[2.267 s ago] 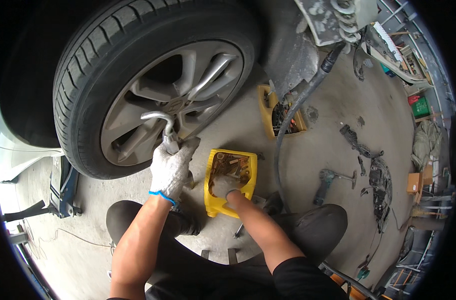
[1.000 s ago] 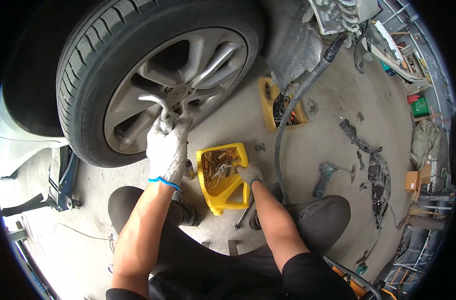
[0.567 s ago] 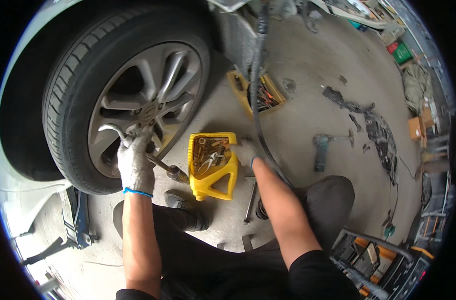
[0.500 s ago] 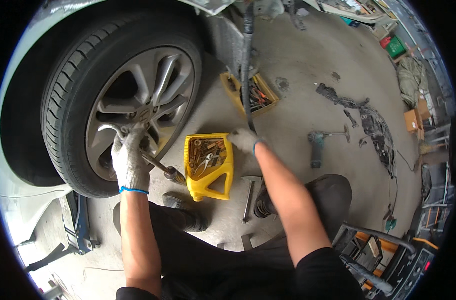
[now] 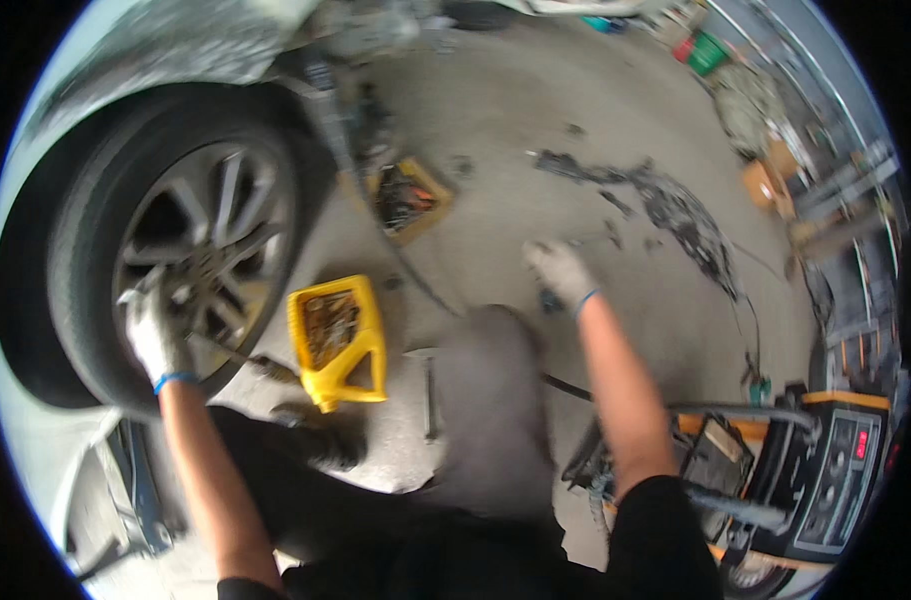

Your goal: The person uses a pneumatic tool to heat and pull out a dent on the front wheel arch of a white car. They then use a hammer and a metal rod to further shape and smooth the metal panel.

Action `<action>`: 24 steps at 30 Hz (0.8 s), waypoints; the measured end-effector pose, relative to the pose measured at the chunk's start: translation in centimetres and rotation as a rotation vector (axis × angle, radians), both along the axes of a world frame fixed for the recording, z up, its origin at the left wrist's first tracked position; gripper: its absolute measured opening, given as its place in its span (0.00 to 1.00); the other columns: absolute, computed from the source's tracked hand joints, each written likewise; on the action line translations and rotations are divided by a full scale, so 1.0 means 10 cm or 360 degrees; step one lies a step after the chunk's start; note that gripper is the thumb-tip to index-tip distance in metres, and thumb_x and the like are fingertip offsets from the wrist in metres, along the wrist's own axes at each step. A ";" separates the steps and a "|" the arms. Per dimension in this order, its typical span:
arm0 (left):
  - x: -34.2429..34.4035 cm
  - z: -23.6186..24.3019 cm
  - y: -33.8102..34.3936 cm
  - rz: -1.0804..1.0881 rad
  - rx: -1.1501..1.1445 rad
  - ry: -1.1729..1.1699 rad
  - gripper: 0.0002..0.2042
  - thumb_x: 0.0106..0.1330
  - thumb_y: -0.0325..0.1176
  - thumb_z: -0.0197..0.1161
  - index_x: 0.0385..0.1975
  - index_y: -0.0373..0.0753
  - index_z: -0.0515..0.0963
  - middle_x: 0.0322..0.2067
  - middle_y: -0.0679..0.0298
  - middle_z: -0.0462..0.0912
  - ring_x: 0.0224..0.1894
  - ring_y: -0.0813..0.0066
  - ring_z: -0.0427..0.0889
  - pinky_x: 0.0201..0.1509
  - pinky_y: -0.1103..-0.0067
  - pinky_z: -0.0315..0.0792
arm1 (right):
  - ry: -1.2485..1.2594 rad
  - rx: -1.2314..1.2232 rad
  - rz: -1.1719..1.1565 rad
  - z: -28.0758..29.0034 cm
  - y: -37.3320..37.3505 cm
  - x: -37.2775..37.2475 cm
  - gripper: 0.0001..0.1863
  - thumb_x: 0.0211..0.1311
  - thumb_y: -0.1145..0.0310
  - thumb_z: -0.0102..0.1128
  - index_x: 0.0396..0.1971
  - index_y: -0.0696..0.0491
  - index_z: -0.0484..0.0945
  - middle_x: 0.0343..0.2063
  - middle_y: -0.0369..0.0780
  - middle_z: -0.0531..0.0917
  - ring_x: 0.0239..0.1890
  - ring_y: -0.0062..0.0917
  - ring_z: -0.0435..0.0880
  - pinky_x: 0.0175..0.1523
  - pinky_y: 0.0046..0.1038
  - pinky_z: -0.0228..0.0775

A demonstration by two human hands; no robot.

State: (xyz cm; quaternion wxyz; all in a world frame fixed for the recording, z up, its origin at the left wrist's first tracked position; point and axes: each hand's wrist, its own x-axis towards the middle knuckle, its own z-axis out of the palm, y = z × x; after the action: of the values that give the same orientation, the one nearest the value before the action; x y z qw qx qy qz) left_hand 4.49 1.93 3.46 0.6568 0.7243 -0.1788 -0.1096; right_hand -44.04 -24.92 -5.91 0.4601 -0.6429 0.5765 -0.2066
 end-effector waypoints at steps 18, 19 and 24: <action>0.39 -0.29 -0.26 -0.0337 0.1020 -0.1202 0.16 0.69 0.40 0.55 0.32 0.33 0.81 0.28 0.52 0.83 0.31 0.61 0.82 0.36 0.68 0.75 | 0.0289 0.0468 -0.0545 -2.71 2.31 -0.40 0.23 0.62 0.62 0.61 0.54 0.58 0.73 0.43 0.45 0.82 0.46 0.35 0.81 0.51 0.36 0.73; 0.62 -0.36 -0.24 -0.0294 0.0711 -0.0755 0.15 0.68 0.42 0.58 0.32 0.33 0.80 0.26 0.57 0.83 0.29 0.66 0.80 0.35 0.68 0.75 | 0.0195 0.0458 -0.0542 -2.67 2.28 -0.31 0.24 0.61 0.63 0.62 0.54 0.58 0.72 0.43 0.45 0.82 0.47 0.35 0.81 0.52 0.36 0.72; 0.14 -0.28 -0.49 -0.0422 -0.0054 0.0099 0.11 0.66 0.39 0.63 0.31 0.36 0.79 0.22 0.70 0.77 0.23 0.82 0.72 0.28 0.80 0.69 | -0.0177 0.0394 -0.0599 -2.47 2.54 -0.56 0.25 0.61 0.65 0.62 0.56 0.58 0.71 0.45 0.45 0.81 0.49 0.34 0.80 0.54 0.36 0.72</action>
State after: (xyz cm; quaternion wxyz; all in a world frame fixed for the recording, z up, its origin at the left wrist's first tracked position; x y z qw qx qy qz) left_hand 5.88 -2.95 0.69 0.6539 0.6793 -0.2543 -0.2150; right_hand -49.66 0.50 -30.63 0.5198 -0.4504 0.6810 -0.2515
